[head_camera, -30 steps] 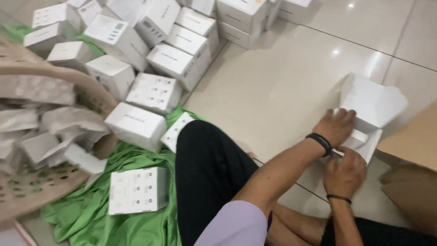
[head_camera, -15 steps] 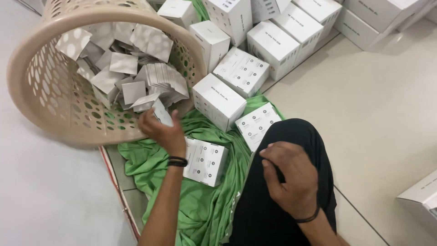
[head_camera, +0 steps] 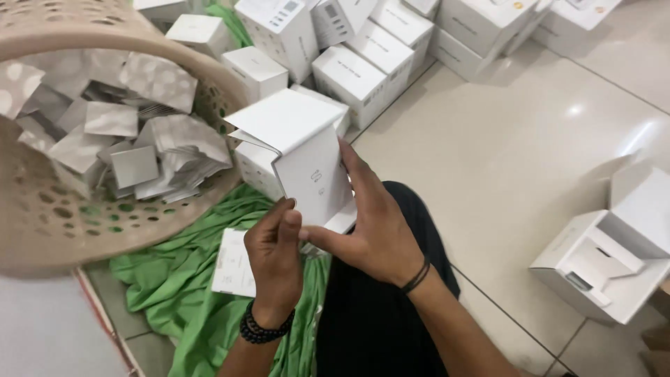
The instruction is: The person packages electronics manuals and labels into white boxes on the floor.
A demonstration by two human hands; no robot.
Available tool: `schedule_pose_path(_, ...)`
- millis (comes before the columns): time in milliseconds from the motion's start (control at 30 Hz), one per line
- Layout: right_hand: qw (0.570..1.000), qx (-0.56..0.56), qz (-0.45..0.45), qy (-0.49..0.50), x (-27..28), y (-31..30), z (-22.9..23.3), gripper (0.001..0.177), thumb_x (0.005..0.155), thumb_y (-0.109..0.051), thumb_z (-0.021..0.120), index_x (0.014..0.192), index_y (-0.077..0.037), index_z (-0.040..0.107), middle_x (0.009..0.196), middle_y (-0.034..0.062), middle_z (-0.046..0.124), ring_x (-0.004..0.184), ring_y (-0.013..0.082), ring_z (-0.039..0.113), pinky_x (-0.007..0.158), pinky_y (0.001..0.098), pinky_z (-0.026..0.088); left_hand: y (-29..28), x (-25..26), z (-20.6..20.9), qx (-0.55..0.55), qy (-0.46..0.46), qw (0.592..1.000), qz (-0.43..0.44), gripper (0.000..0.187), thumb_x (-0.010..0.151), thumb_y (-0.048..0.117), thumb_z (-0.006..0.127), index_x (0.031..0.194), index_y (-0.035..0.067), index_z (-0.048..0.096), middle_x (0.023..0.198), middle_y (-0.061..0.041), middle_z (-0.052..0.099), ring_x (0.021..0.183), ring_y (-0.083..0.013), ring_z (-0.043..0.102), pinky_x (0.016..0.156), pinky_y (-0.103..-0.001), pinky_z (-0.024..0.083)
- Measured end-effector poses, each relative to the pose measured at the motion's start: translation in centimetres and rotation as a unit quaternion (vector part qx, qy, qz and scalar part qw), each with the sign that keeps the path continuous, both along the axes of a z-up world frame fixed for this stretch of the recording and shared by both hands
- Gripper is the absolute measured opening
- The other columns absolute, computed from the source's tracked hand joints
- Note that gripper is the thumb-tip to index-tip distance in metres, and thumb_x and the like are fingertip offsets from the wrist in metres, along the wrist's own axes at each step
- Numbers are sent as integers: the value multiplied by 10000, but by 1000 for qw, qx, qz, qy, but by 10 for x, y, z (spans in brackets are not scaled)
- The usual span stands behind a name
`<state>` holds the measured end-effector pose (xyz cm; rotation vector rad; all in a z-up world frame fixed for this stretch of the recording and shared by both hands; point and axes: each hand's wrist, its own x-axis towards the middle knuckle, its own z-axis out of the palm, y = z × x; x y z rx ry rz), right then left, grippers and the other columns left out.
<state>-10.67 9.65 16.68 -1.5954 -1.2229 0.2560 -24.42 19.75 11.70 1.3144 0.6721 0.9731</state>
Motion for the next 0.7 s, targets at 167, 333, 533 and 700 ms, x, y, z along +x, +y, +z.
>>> schedule_pose_path(167,998,-22,-43,34,32,-21,15,1159,753,-456,862,1616,30,261,1544,287,531,1432,378,572,1169,420,463,2,41,3,-144,-138,960,-195,357,1023,253,728,1161,-63,635,966,3,632,822,-62,557,736,-240,492)
schedule_pose_path(333,993,-68,-80,60,62,-48,20,1196,678,-456,864,1607,9,272,1487,259,565,1372,339,595,1127,411,476,1,76,13,-143,-103,934,-310,353,974,268,734,1101,-55,668,912,0,629,778,-79,568,717,-249,507)
schedule_pose_path(533,971,9,-91,220,98,-106,-17,1094,780,-382,812,1650,-2,270,1509,221,559,1368,322,592,1173,431,461,3,116,14,-13,11,952,-306,273,1026,229,682,1012,-37,742,830,24,642,750,-43,520,680,-222,455)
schedule_pose_path(700,867,119,-295,383,113,-200,-34,1084,774,-315,774,1623,-56,154,1420,193,536,1216,273,606,994,450,566,71,161,6,452,295,841,-42,308,1012,218,779,1161,-40,703,1027,-121,645,964,-262,542,842,-399,443)
